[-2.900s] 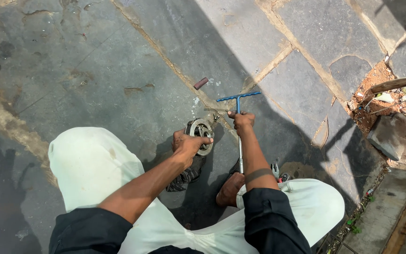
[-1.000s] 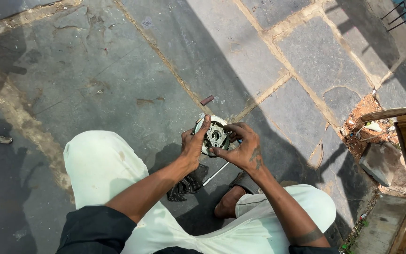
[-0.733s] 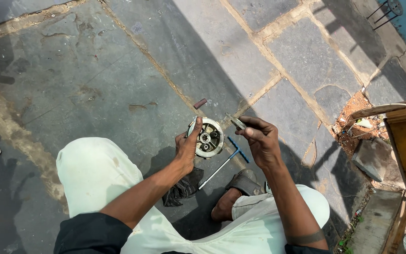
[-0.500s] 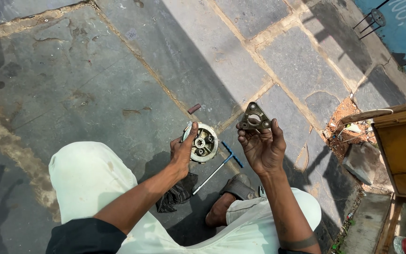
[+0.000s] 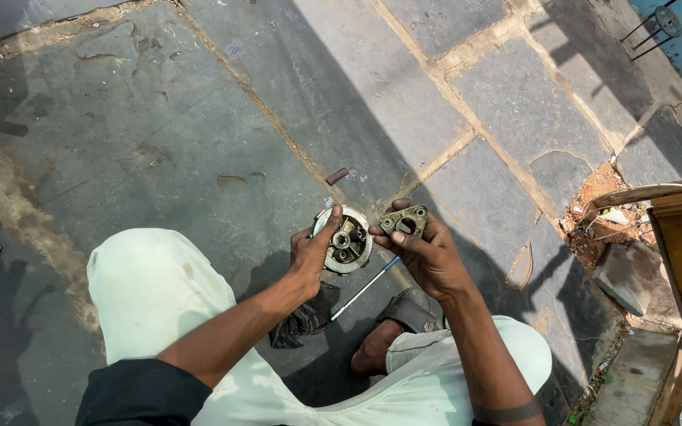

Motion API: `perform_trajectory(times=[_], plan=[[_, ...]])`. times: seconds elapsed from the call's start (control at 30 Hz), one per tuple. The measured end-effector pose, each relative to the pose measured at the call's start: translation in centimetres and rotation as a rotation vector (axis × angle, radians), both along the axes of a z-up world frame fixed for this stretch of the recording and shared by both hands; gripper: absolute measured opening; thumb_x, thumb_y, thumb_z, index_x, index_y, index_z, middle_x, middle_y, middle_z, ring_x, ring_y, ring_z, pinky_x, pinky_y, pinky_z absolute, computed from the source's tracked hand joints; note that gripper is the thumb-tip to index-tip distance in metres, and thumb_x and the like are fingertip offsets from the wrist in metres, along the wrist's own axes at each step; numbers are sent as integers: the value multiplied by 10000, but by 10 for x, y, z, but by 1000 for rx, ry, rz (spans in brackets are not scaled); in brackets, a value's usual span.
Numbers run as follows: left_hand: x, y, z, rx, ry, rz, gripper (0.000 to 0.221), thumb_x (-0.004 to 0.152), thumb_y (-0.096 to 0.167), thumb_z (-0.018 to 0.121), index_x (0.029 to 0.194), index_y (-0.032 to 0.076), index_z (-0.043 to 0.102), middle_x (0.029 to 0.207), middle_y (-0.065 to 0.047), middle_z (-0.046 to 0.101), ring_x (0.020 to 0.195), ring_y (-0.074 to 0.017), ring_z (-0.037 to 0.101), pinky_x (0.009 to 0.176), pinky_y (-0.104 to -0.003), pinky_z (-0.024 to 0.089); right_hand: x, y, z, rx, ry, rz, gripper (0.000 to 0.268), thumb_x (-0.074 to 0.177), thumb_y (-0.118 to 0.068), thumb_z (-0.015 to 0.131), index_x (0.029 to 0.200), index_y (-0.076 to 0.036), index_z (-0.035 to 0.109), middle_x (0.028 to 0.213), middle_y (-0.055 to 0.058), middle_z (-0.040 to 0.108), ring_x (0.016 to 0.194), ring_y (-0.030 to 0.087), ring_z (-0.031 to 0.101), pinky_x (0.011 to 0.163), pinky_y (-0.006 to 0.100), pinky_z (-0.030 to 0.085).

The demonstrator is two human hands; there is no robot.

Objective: The person sits on the ground and uses a T-handle wrench to loosen the nut on a motorcycle clutch hub. They disassemble the hub, removing gears, plates, bearings and washers, laying parts on the ground, then wipe the hub and parts with a cloth.

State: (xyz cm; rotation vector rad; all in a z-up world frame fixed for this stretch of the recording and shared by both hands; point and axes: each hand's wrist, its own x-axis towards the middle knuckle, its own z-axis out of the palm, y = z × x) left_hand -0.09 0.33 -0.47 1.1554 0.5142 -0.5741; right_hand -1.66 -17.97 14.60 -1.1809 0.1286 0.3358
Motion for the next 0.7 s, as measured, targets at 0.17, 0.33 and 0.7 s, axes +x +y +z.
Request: perform_trajectory(times=[0.17, 0.33, 0.7], plan=[[-2, 3, 14, -38, -26, 3, 847, 628, 776, 733, 1003, 16, 716, 1000, -177, 726, 1126, -304, 683, 1083, -560, 421, 2, 3, -9, -140, -20, -69, 645, 835, 35, 745, 1422, -1, 479, 1058, 197, 719, 992, 277, 738, 872, 385, 647], [-2, 1, 16, -56, -10, -11, 796, 642, 758, 743, 982, 39, 710, 980, -146, 725, 1113, -289, 699, 1084, -531, 482, 2, 5, -11, -174, -68, -142, 647, 825, 76, 733, 1415, 20, 473, 1108, 208, 706, 1028, 297, 737, 876, 403, 652], [-4, 1, 29, -43, -19, -34, 708, 667, 715, 757, 928, 61, 694, 869, -101, 693, 923, -248, 738, 910, -427, 620, 2, 11, 3, -139, -122, -171, 873, 836, 100, 678, 1571, -100, 251, 1301, 256, 585, 1196, 379, 659, 967, 464, 575]])
